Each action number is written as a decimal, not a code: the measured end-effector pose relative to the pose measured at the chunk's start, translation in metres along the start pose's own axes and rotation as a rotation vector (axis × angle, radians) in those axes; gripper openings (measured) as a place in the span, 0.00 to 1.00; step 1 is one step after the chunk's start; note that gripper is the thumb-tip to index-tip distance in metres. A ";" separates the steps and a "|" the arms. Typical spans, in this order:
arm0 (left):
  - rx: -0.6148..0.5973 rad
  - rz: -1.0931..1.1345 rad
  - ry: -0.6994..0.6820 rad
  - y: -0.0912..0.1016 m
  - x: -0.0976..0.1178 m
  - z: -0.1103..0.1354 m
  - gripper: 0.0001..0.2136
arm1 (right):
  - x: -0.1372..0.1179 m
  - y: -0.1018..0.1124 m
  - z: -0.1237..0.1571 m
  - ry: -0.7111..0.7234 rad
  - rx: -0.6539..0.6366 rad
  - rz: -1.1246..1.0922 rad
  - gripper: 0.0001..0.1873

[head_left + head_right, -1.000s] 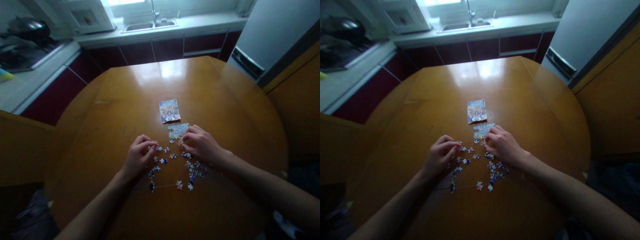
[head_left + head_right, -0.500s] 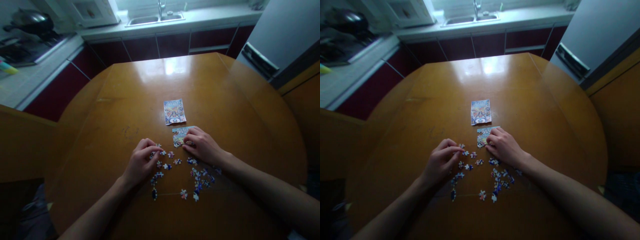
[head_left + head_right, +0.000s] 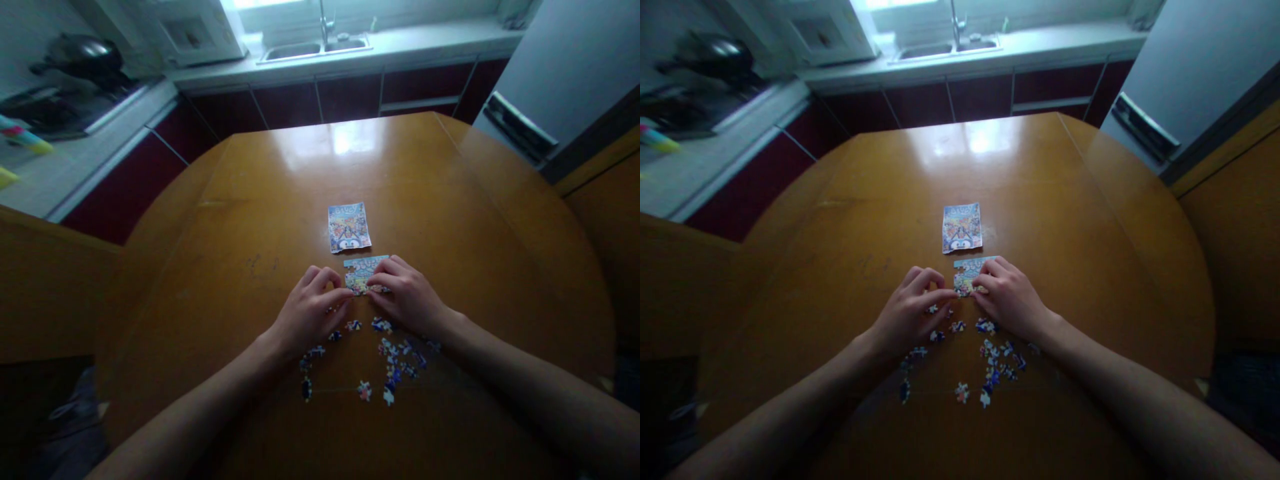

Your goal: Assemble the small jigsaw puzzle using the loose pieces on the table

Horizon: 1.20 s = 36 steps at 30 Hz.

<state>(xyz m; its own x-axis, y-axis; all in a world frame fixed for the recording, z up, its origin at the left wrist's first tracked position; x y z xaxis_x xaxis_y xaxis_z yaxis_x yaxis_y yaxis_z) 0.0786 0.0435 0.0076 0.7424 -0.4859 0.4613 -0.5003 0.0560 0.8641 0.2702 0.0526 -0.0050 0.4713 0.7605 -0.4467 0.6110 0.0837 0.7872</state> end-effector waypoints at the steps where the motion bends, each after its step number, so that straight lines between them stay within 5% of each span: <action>1: -0.001 -0.008 -0.013 -0.003 0.000 -0.001 0.09 | -0.001 0.002 0.001 0.002 0.000 0.009 0.07; 22: -0.060 0.016 0.009 -0.014 -0.004 -0.001 0.16 | -0.009 -0.001 0.003 0.021 -0.148 0.039 0.11; 30: -0.066 -0.006 0.010 -0.015 -0.004 -0.001 0.14 | 0.015 0.025 0.005 -0.155 0.302 0.039 0.09; 33: -0.013 -0.044 -0.007 -0.009 -0.004 -0.002 0.14 | 0.019 0.028 0.008 -0.153 0.316 0.065 0.08; 36: 0.012 -0.086 -0.016 -0.004 -0.004 -0.003 0.12 | 0.012 0.020 0.007 -0.088 0.193 0.031 0.08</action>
<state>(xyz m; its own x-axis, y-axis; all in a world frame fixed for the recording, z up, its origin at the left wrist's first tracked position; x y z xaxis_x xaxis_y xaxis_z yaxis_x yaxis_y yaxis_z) 0.0791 0.0473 0.0026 0.7755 -0.5027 0.3819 -0.4400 0.0033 0.8980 0.2921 0.0587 0.0025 0.5404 0.7009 -0.4655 0.7018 -0.0703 0.7089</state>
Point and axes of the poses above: each hand's wrist, its own z-axis away from the middle knuckle, its own y-axis out of the back of the hand, x = y × z, the point moved 4 cm from there along -z, towards the middle knuckle, and after that the axes turned 15 degrees about y, right-handed, at the moved point
